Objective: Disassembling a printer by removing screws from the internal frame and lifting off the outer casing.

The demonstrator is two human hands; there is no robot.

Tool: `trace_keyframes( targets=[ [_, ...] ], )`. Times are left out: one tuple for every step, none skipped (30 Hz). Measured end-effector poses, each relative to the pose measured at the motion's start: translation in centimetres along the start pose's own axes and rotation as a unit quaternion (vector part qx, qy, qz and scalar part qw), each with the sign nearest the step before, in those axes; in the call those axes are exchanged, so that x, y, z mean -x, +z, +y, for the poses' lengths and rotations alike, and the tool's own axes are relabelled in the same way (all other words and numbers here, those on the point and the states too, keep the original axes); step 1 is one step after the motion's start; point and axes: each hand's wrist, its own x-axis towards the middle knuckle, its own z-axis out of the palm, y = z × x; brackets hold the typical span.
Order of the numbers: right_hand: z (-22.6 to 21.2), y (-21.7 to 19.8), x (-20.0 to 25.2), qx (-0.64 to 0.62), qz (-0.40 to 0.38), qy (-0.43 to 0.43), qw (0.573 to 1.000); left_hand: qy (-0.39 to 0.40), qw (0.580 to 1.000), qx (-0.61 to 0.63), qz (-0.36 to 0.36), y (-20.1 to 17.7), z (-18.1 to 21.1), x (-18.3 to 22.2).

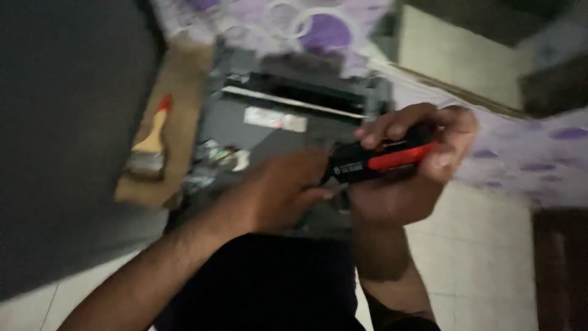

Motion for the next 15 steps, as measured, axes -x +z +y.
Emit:
trace_keyframes(
  targets=[
    [0.0, 1.4, 0.7, -0.009, -0.024, 0.026, 0.999, -0.033, 0.999, 0.03, 0.019, -1.5, 1.4, 1.1],
    [0.0, 2.9, 1.2, -0.019, -0.048, 0.051, 0.997, -0.064, 0.995, 0.06, 0.039, -3.0, 2.9, 2.1],
    [0.1, 4.2, 1.4, -0.031, -0.05, 0.061, 0.996, -0.077, 0.995, 0.053, 0.044, -3.9, 2.5, 3.6],
    [0.2, 5.5, 1.4, -0.022, -0.113, 0.078, 0.99, -0.074, 0.996, 0.01, 0.041, -4.8, 2.2, 5.0],
    [0.3, 6.7, 1.6, -0.008, -0.173, 0.088, 0.981, -0.063, 0.997, -0.03, 0.033, -5.5, 1.7, 6.3],
    [0.7, 8.0, 2.3, -0.014, -0.174, 0.09, 0.981, -0.068, 0.997, -0.034, 0.034, -6.7, 1.8, 7.5],
    [0.9, 9.0, 3.0, -0.035, -0.206, 0.123, 0.97, -0.08, 0.996, -0.001, 0.029, -7.7, 1.9, 8.5],
    [1.1, 10.1, 3.7, -0.055, -0.237, 0.156, 0.957, -0.092, 0.995, 0.031, 0.024, -8.6, 2.0, 9.5],
    [1.5, 10.6, 4.1, -0.056, -0.237, 0.159, 0.957, -0.095, 0.995, 0.033, 0.025, -8.6, 1.7, 10.5],
    [1.8, 11.1, 4.5, -0.05, -0.271, 0.169, 0.946, -0.113, 0.993, 0.03, 0.016, -8.5, 1.4, 11.4],
    [2.2, 11.6, 4.9, -0.043, -0.303, 0.178, 0.935, -0.129, 0.991, 0.027, 0.006, -8.6, 1.0, 12.2],
    [2.4, 12.0, 5.0, -0.043, -0.303, 0.18, 0.935, -0.13, 0.991, 0.028, 0.006, -8.8, 1.3, 12.7],
    [2.6, 12.3, 5.1, -0.051, -0.308, 0.191, 0.93, -0.152, 0.988, 0.036, 0.012, -9.1, 1.5, 13.0],
    [2.8, 12.7, 5.2, -0.058, -0.314, 0.202, 0.926, -0.173, 0.984, 0.044, 0.017, -9.4, 1.7, 13.4],
    [3.1, 12.9, 5.4, -0.059, -0.316, 0.205, 0.924, -0.175, 0.983, 0.045, 0.02, -9.3, 1.4, 13.7]
  ],
)
